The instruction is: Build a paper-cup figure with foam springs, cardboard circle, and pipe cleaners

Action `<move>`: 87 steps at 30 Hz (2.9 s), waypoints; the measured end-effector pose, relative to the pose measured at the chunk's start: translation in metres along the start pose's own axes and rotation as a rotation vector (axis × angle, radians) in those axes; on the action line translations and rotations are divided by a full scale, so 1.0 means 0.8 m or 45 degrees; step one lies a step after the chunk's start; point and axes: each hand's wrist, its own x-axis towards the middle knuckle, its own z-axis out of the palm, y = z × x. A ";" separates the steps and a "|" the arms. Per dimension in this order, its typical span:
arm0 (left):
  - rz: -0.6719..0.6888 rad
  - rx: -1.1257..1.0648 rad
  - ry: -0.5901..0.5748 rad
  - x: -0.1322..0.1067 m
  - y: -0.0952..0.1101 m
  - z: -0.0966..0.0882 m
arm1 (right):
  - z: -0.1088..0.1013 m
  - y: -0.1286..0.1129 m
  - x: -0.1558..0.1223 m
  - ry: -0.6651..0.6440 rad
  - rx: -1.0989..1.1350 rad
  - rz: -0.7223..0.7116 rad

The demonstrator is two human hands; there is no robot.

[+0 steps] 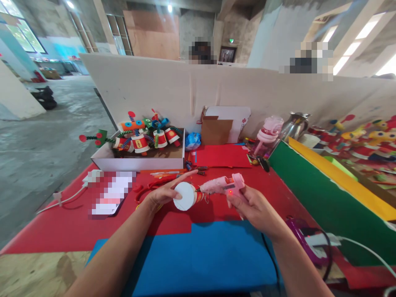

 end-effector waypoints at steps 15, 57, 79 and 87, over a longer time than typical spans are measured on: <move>0.033 0.014 -0.004 0.000 -0.002 -0.002 | 0.003 -0.001 -0.003 -0.004 0.019 0.002; 0.132 -0.161 0.053 0.011 -0.009 0.000 | 0.021 0.003 0.001 0.187 0.028 -0.019; 0.111 -0.320 0.016 0.019 -0.016 0.001 | 0.034 0.023 -0.004 0.250 0.184 0.000; 0.058 -0.334 0.020 0.019 -0.015 0.004 | 0.033 0.018 -0.005 0.255 0.202 0.000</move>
